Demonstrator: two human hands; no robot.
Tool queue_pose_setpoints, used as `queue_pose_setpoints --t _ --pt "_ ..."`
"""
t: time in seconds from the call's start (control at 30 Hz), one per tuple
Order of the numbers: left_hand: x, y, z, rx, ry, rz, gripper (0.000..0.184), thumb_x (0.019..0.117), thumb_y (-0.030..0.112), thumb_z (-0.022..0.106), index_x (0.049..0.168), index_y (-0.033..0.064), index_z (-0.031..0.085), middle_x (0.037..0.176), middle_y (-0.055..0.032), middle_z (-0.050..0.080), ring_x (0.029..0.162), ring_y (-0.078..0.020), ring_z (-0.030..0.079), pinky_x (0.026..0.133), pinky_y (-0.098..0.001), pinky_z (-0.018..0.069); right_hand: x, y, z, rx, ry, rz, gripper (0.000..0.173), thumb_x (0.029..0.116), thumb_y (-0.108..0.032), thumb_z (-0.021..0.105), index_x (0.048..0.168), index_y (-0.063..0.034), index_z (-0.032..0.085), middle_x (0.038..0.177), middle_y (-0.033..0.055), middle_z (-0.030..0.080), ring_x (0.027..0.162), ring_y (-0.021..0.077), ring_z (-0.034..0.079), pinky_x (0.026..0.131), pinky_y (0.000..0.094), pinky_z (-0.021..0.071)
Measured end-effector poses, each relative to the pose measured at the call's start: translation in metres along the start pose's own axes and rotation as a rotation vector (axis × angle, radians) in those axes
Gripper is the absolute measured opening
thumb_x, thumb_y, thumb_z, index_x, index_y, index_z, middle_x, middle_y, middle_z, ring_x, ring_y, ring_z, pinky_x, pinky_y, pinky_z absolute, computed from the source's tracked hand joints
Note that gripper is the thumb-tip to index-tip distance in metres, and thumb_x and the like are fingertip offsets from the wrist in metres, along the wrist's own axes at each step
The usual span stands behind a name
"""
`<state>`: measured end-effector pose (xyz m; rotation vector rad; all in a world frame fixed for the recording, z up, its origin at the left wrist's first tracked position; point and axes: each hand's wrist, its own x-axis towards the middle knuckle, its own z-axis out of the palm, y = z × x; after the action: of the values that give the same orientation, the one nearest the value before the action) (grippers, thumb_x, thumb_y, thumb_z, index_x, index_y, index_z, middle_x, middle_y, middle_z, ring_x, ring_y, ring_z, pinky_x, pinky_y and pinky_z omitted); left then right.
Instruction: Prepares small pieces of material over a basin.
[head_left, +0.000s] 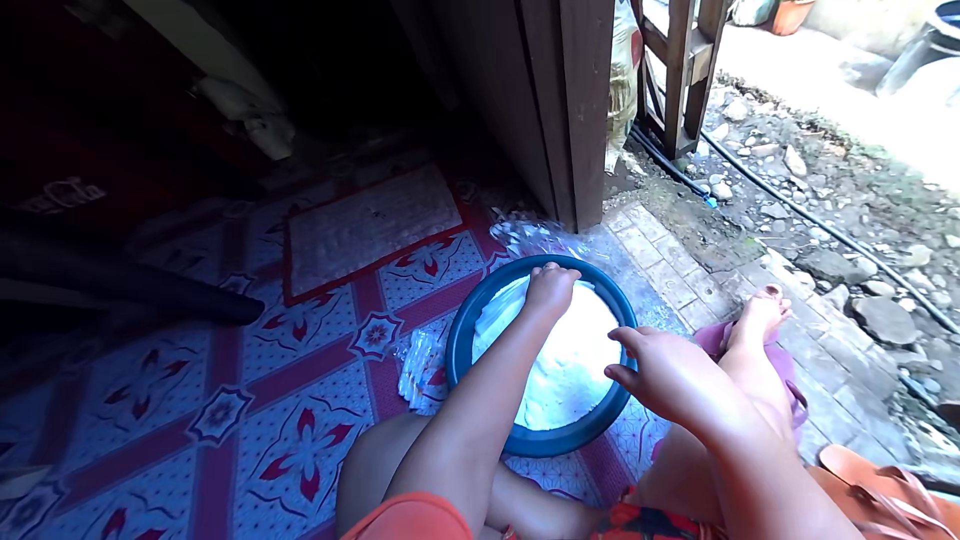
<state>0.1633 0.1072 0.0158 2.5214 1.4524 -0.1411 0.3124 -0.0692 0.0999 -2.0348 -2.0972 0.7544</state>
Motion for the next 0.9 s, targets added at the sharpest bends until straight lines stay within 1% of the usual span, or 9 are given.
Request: queue_pose_setpoints --t 0.07,0.13,0.27,0.33,0.43,0.53,0.6,0.77,0.9 --pt "-0.001 0.0 0.0 0.017 0.008 -0.01 0.039 0.1047 0.006 0.045 0.131 0.0198 0.07 0.121 -0.0104 0.072 0.124 -0.0306 0.061 0.108 -0.0523 0.0401 -0.001 -0.004 0.0 0.007 0.009 -0.03 0.047 0.0922 -0.052 0.066 0.128 -0.021 0.067 0.105 0.0059 0.072 0.093 0.0249 0.071 0.081 0.0505 0.059" --pt "0.0 -0.002 0.002 0.026 0.015 -0.018 0.035 0.1061 0.01 0.046 0.129 0.0194 0.071 0.12 -0.0097 0.072 0.123 -0.0293 0.061 0.108 -0.051 0.0405 0.0 -0.005 0.003 0.013 0.012 -0.052 0.047 0.0921 -0.053 0.066 0.128 -0.0225 0.067 0.104 0.0039 0.072 0.094 0.0228 0.072 0.082 0.0494 0.0593" --pt "-0.002 -0.009 0.006 -0.024 0.083 0.0 0.028 0.1051 0.011 0.051 0.123 0.0163 0.073 0.118 -0.0077 0.073 0.123 -0.0288 0.061 0.107 -0.0515 0.042 0.002 -0.008 0.003 0.008 -0.049 -0.046 0.049 0.0924 -0.051 0.068 0.13 -0.0203 0.066 0.108 0.0071 0.071 0.096 0.0255 0.071 0.084 0.0508 0.0581" --pt "-0.002 -0.011 0.007 -0.053 0.111 0.01 0.025 0.1035 0.012 0.055 0.12 0.0146 0.073 0.116 -0.0073 0.073 0.122 -0.0293 0.061 0.106 -0.0518 0.0429 0.003 -0.006 0.004 0.018 -0.045 -0.058 0.049 0.0909 -0.05 0.07 0.131 -0.0222 0.065 0.108 0.0054 0.072 0.097 0.0242 0.071 0.085 0.0505 0.0582" --pt "-0.004 -0.015 0.006 -0.122 0.13 0.017 0.021 0.099 0.011 0.064 0.118 0.0122 0.073 0.111 -0.0073 0.074 0.12 -0.0302 0.061 0.106 -0.0523 0.0434 0.01 -0.002 0.008 0.051 -0.108 -0.052 0.049 0.09 -0.04 0.074 0.135 -0.0239 0.063 0.112 0.0047 0.072 0.101 0.0252 0.07 0.088 0.0527 0.0573" --pt "-0.005 -0.018 0.001 -0.188 0.126 0.003 0.021 0.098 0.014 0.067 0.118 0.0119 0.073 0.108 -0.0055 0.074 0.12 -0.0293 0.062 0.107 -0.0522 0.0424 0.02 0.003 0.012 0.02 -0.205 0.005 0.051 0.0904 -0.037 0.074 0.137 -0.0201 0.061 0.116 0.0098 0.07 0.105 0.0304 0.069 0.09 0.0563 0.0553" --pt "-0.007 -0.018 -0.004 -0.2 0.123 -0.013 0.022 0.1006 0.015 0.064 0.121 0.0122 0.072 0.111 -0.0066 0.074 0.122 -0.0296 0.061 0.108 -0.0522 0.0419 0.023 0.002 0.014 0.003 -0.208 0.016 0.051 0.0908 -0.038 0.073 0.136 -0.0179 0.062 0.116 0.0124 0.069 0.104 0.0319 0.069 0.089 0.0575 0.0551" --pt "-0.005 -0.021 -0.004 -0.157 0.119 -0.015 0.026 0.1037 0.016 0.058 0.124 0.0168 0.074 0.123 -0.0111 0.068 0.127 -0.0335 0.056 0.106 -0.054 0.044 0.02 -0.009 0.012 0.007 -0.2 -0.026 0.05 0.0933 -0.044 0.07 0.136 -0.0186 0.062 0.116 0.012 0.07 0.103 0.0315 0.069 0.089 0.0564 0.0555" --pt "0.0 -0.016 0.0 -0.097 0.072 0.038 0.034 0.1058 0.01 0.049 0.131 0.0193 0.07 0.132 -0.0046 0.068 0.136 -0.0311 0.051 0.109 -0.0552 0.0397 0.015 -0.013 0.013 0.018 -0.219 -0.062 0.05 0.0942 -0.044 0.069 0.137 -0.0188 0.061 0.117 0.0121 0.069 0.105 0.0316 0.069 0.09 0.057 0.0555"
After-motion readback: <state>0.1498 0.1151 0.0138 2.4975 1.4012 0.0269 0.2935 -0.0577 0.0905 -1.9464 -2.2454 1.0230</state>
